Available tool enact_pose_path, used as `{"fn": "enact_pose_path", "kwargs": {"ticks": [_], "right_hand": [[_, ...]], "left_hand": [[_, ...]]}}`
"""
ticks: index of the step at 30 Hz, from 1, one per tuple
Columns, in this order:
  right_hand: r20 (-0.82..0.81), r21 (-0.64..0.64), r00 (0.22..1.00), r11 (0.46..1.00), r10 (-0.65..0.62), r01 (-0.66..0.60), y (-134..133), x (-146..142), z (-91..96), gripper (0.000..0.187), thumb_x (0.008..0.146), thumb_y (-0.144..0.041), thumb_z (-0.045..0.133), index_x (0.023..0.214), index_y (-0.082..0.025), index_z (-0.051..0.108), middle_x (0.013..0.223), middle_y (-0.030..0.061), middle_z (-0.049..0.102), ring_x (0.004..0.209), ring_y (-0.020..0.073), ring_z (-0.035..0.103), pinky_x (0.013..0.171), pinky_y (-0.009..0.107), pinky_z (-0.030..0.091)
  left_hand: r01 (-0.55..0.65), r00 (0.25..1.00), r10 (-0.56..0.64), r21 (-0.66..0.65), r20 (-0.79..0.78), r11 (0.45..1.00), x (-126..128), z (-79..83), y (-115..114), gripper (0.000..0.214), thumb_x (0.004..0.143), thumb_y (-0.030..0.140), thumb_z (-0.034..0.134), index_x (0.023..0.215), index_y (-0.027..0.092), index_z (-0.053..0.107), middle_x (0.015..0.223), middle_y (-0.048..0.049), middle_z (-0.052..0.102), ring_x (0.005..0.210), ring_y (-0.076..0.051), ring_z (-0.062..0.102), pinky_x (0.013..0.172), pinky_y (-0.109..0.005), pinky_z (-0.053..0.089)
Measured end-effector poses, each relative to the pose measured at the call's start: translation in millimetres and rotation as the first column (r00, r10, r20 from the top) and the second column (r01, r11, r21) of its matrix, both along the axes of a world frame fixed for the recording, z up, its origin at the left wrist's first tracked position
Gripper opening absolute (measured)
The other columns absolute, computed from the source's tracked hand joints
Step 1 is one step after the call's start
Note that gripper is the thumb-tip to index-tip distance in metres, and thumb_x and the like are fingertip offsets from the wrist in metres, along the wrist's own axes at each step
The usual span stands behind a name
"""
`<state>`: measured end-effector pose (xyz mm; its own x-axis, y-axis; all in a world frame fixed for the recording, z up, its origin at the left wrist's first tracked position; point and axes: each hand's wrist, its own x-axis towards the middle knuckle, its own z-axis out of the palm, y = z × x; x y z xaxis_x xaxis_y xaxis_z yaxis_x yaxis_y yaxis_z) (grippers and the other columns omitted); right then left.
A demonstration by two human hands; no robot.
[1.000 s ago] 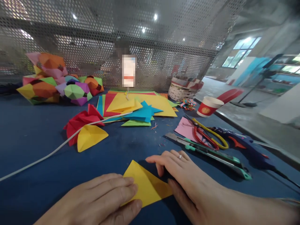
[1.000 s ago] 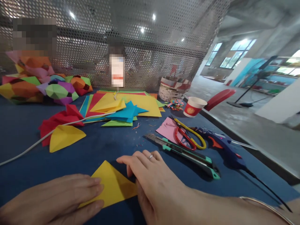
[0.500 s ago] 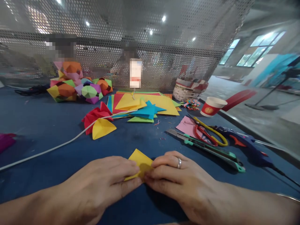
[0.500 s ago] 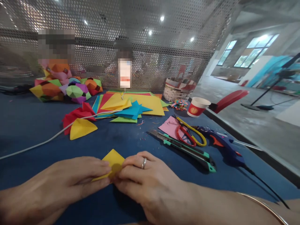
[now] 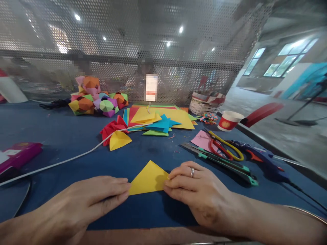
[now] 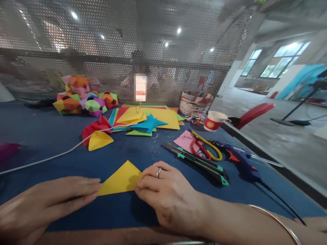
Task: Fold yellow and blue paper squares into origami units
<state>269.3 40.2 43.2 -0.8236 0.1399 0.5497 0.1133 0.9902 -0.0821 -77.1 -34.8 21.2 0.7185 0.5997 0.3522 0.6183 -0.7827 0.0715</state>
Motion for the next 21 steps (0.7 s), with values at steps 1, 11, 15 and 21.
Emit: {"fn": "enact_pose_path", "kwargs": {"ticks": [1,11,15,21], "right_hand": [[-0.011,0.008,1.0,1.0,-0.009,0.01,-1,0,0.7,0.03,0.089,-0.001,0.048,0.102,-0.014,0.072,0.094,0.0046,0.079,0.094,0.0177,0.07,0.088,0.034,0.053],[-0.064,0.025,0.997,0.998,-0.052,0.054,-4,16,3.6,0.03,0.083,0.004,0.046,0.084,-0.017,0.067,0.078,0.0043,0.073,0.081,0.0164,0.07,0.079,0.031,0.057],[-0.152,-0.033,0.976,0.988,-0.155,0.152,-3,7,9.2,0.028,0.085,0.0,0.045,0.081,-0.02,0.064,0.075,0.0038,0.07,0.079,0.0183,0.066,0.075,0.032,0.055],[0.351,-0.188,0.785,0.783,-0.511,0.593,-1,-38,41.3,0.029,0.092,-0.046,0.067,0.097,-0.017,0.069,0.097,0.0107,0.072,0.088,0.0262,0.067,0.075,0.037,0.051]], "left_hand": [[-0.006,1.0,0.006,0.011,-0.008,1.0,-2,-1.0,-4,0.061,0.097,0.015,0.052,0.151,0.042,0.047,0.136,0.0063,0.071,0.112,-0.012,0.074,0.105,-0.019,0.051],[0.029,1.0,-0.029,0.191,-0.001,0.981,17,15.7,-17,0.068,0.082,0.001,0.042,0.142,0.028,0.06,0.132,0.0009,0.073,0.119,-0.013,0.07,0.106,-0.02,0.052],[0.006,0.995,-0.012,0.059,0.097,0.998,44,45.9,-3,0.049,0.076,0.0,0.036,0.098,0.023,0.075,0.102,-0.0041,0.078,0.091,-0.016,0.074,0.079,-0.024,0.058],[-0.139,0.947,0.208,-0.273,0.244,0.952,77,73.5,61,0.028,0.086,0.004,0.047,0.076,0.018,0.069,0.082,-0.0022,0.07,0.081,-0.016,0.065,0.08,-0.032,0.052]]}}
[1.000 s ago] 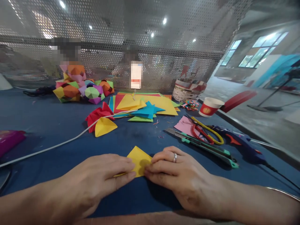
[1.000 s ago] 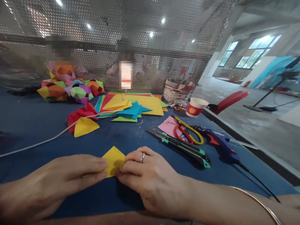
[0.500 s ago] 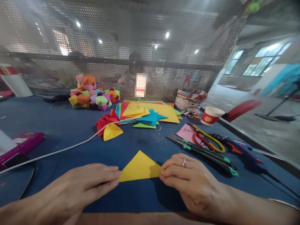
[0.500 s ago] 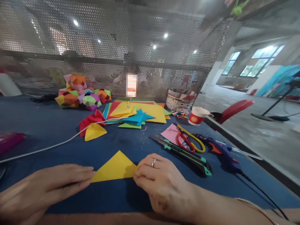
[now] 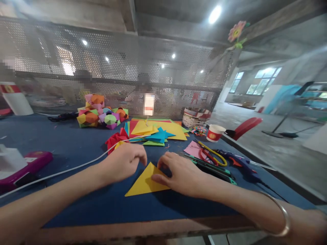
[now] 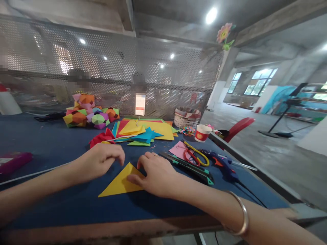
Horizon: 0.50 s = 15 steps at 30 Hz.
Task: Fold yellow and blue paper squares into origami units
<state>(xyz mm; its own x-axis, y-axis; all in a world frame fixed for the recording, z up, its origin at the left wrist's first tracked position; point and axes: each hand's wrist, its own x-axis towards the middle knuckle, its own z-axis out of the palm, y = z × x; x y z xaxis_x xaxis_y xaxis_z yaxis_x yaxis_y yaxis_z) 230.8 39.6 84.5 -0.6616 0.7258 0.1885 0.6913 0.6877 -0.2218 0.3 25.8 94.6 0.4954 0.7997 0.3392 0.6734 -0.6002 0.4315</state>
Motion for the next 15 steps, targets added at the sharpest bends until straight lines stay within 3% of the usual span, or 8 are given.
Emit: {"fn": "enact_pose_path", "kwargs": {"ticks": [1,3,7,15], "right_hand": [[0.052,-0.05,0.999,0.999,-0.012,0.014,2,-6,4.4,0.04,0.088,-0.056,0.071,0.093,-0.017,0.069,0.096,0.012,0.072,0.086,0.0281,0.067,0.073,0.037,0.049],[0.046,-0.138,0.999,0.99,0.024,-0.017,8,-14,9.8,0.044,0.079,-0.059,0.079,0.089,-0.017,0.07,0.092,0.0118,0.072,0.081,0.0272,0.067,0.066,0.033,0.046],[-0.085,-0.224,0.987,0.963,0.138,-0.153,21,-21,9.1,0.016,0.085,-0.029,0.079,0.078,-0.019,0.07,0.077,0.002,0.072,0.069,0.0168,0.065,0.06,0.025,0.042],[-0.413,0.036,0.9,0.99,0.14,-0.137,27,-17,-6.0,0.009,0.096,-0.014,0.059,0.089,-0.017,0.062,0.092,0.0049,0.068,0.084,0.0175,0.062,0.077,0.03,0.049]], "left_hand": [[-0.034,0.999,0.035,-0.043,0.038,0.998,3,1.6,12,0.021,0.093,0.011,0.054,0.08,0.017,0.069,0.085,-0.0023,0.07,0.084,-0.017,0.066,0.083,-0.035,0.053],[-0.082,0.989,0.1,-0.152,0.113,0.985,5,1.5,31,0.019,0.099,0.032,0.062,0.092,0.016,0.068,0.091,-0.0019,0.07,0.086,-0.017,0.067,0.081,-0.036,0.057],[-0.082,0.95,0.186,-0.374,0.251,0.924,0,-9.1,44,0.028,0.1,0.041,0.062,0.109,0.015,0.066,0.105,-0.0055,0.07,0.09,-0.018,0.069,0.077,-0.036,0.06],[0.061,0.869,0.258,-0.608,0.423,0.791,-8,-15.5,32,0.041,0.101,0.054,0.055,0.114,0.016,0.065,0.107,-0.0066,0.069,0.089,-0.018,0.068,0.08,-0.038,0.058]]}}
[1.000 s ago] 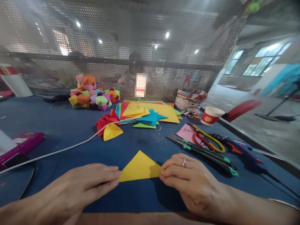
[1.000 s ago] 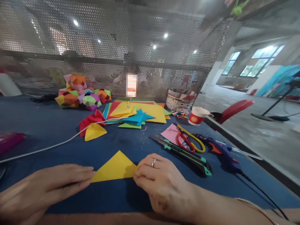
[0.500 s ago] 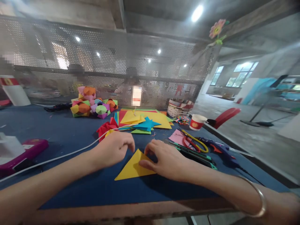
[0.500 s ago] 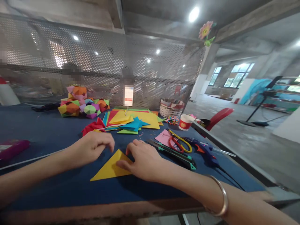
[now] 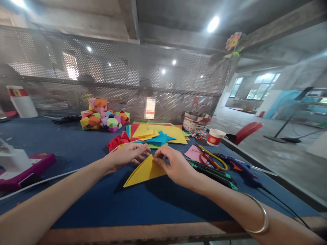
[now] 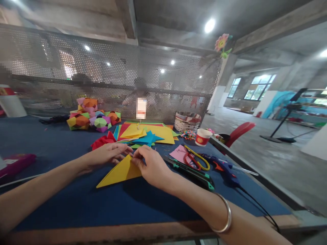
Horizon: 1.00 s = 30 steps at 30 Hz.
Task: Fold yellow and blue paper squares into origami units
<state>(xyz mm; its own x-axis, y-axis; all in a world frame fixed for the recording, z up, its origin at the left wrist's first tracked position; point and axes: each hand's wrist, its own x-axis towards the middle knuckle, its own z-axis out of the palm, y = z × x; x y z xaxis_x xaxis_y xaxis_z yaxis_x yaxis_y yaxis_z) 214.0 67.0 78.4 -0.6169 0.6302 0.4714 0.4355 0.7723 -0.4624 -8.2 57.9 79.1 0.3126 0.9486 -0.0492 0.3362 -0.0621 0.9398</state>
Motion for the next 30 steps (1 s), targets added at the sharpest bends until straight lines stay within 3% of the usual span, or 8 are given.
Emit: {"fn": "enact_pose_path", "kwargs": {"ticks": [4,9,12,18,24,30], "right_hand": [[-0.107,0.124,0.994,0.992,0.026,-0.013,4,5,-9.3,0.012,0.1,-0.015,0.052,0.09,-0.018,0.059,0.098,0.0079,0.065,0.089,0.0202,0.061,0.084,0.036,0.05],[-0.159,0.203,0.985,0.979,0.067,-0.034,6,7,-16.4,0.013,0.098,-0.011,0.05,0.095,-0.019,0.059,0.096,0.0069,0.065,0.089,0.0205,0.062,0.082,0.036,0.052],[-0.185,0.237,0.979,0.971,0.088,-0.042,6,7,-17.1,0.013,0.1,-0.013,0.048,0.097,-0.02,0.059,0.096,0.0063,0.065,0.09,0.02,0.063,0.083,0.035,0.053],[-0.209,0.289,0.973,0.957,0.099,-0.035,6,9,-15.9,0.014,0.101,-0.013,0.047,0.096,-0.019,0.059,0.096,0.0078,0.066,0.091,0.0202,0.063,0.084,0.034,0.053],[-0.238,0.327,0.965,0.945,0.113,-0.03,12,9,-20.5,0.012,0.101,-0.014,0.049,0.098,-0.021,0.058,0.095,0.007,0.066,0.09,0.0201,0.064,0.082,0.033,0.054],[-0.242,0.342,0.962,0.939,0.123,-0.034,12,8,-22.9,0.016,0.1,-0.01,0.049,0.106,-0.021,0.058,0.097,0.0067,0.067,0.091,0.0203,0.065,0.085,0.034,0.055]], "left_hand": [[0.115,0.991,-0.109,-0.074,0.077,0.991,6,2.6,-7,0.047,0.1,0.059,0.053,0.118,0.016,0.064,0.096,-0.0041,0.069,0.076,-0.015,0.066,0.07,-0.033,0.057],[0.247,0.955,-0.222,-0.116,0.195,0.962,9,5.2,-16,0.067,0.085,0.074,0.065,0.129,0.023,0.062,0.114,-0.0094,0.073,0.1,-0.024,0.073,0.076,-0.035,0.059],[0.265,0.947,-0.235,-0.118,0.221,0.957,7,4.3,-16,0.066,0.078,0.071,0.076,0.127,0.027,0.066,0.12,-0.0077,0.073,0.105,-0.024,0.073,0.081,-0.032,0.058],[0.277,0.933,-0.242,-0.102,0.267,0.955,5,1.3,-12,0.057,0.082,0.066,0.075,0.123,0.026,0.069,0.124,-0.0083,0.072,0.102,-0.022,0.074,0.083,-0.031,0.058],[0.273,0.925,-0.228,-0.113,0.304,0.955,5,-2.5,-9,0.055,0.094,0.058,0.064,0.133,0.018,0.061,0.126,-0.012,0.07,0.102,-0.023,0.072,0.092,-0.045,0.057],[0.228,0.922,-0.174,-0.122,0.345,0.966,4,-9.2,-5,0.038,0.099,0.047,0.062,0.124,0.018,0.065,0.114,-0.008,0.073,0.098,-0.021,0.073,0.089,-0.042,0.059]]}}
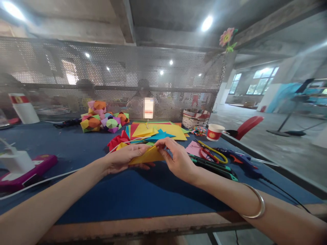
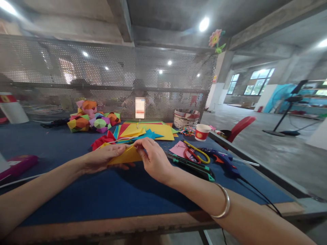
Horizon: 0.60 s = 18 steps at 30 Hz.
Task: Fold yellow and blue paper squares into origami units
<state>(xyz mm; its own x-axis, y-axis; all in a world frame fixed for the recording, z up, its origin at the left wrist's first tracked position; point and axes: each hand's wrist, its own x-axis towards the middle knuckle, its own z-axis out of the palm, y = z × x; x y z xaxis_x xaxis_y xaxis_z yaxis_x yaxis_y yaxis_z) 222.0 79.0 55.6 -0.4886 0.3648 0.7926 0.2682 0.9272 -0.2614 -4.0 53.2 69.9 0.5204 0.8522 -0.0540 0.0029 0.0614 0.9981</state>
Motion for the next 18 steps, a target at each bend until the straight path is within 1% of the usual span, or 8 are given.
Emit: {"fn": "enact_pose_path", "kwargs": {"ticks": [3,6,10,14,18], "right_hand": [[0.007,0.005,1.0,1.0,-0.002,0.002,-0.9,0.1,0.3,0.023,0.097,-0.006,0.048,0.111,-0.021,0.057,0.098,0.0066,0.065,0.093,0.021,0.064,0.087,0.036,0.055],[0.018,0.006,1.0,1.0,0.009,-0.009,-1.6,0.0,0.5,0.029,0.092,-0.002,0.048,0.112,-0.021,0.058,0.102,0.0074,0.064,0.098,0.0219,0.063,0.09,0.038,0.055],[0.007,0.003,1.0,1.0,0.006,-0.006,-3.0,-0.4,0.9,0.035,0.091,-0.001,0.049,0.119,-0.02,0.056,0.109,0.0095,0.061,0.104,0.0232,0.061,0.095,0.041,0.054],[-0.004,0.012,1.0,1.0,-0.001,0.001,-5.5,-0.7,2.6,0.037,0.092,-0.004,0.052,0.125,-0.021,0.053,0.116,0.0109,0.06,0.107,0.0236,0.06,0.097,0.042,0.054],[0.03,0.017,1.0,1.0,-0.003,0.003,-6.9,-1.3,3.0,0.036,0.093,-0.005,0.054,0.125,-0.023,0.054,0.113,0.0097,0.063,0.107,0.0245,0.062,0.094,0.043,0.055]], "left_hand": [[-0.029,0.999,0.029,-0.007,0.024,1.0,-0.3,-1.2,1.0,0.035,0.1,0.045,0.062,0.121,0.018,0.066,0.113,-0.0073,0.073,0.096,-0.02,0.073,0.087,-0.04,0.06],[-0.04,0.998,0.041,-0.018,0.037,0.999,0.1,-0.8,0.7,0.033,0.1,0.044,0.062,0.121,0.018,0.066,0.116,-0.0076,0.072,0.096,-0.02,0.072,0.086,-0.039,0.061],[-0.051,0.998,0.052,-0.029,0.045,0.998,-0.2,-0.5,1.2,0.03,0.101,0.042,0.062,0.118,0.017,0.067,0.116,-0.0078,0.071,0.099,-0.02,0.071,0.088,-0.04,0.06],[-0.084,0.995,0.085,-0.02,0.054,0.996,-1.4,-1.9,3.6,0.028,0.101,0.04,0.062,0.117,0.018,0.067,0.118,-0.0077,0.071,0.101,-0.02,0.07,0.089,-0.04,0.06],[-0.105,0.993,0.105,-0.006,0.059,0.995,-0.3,-1.2,3.8,0.027,0.1,0.038,0.063,0.117,0.017,0.067,0.117,-0.0074,0.071,0.099,-0.019,0.07,0.089,-0.04,0.06]]}}
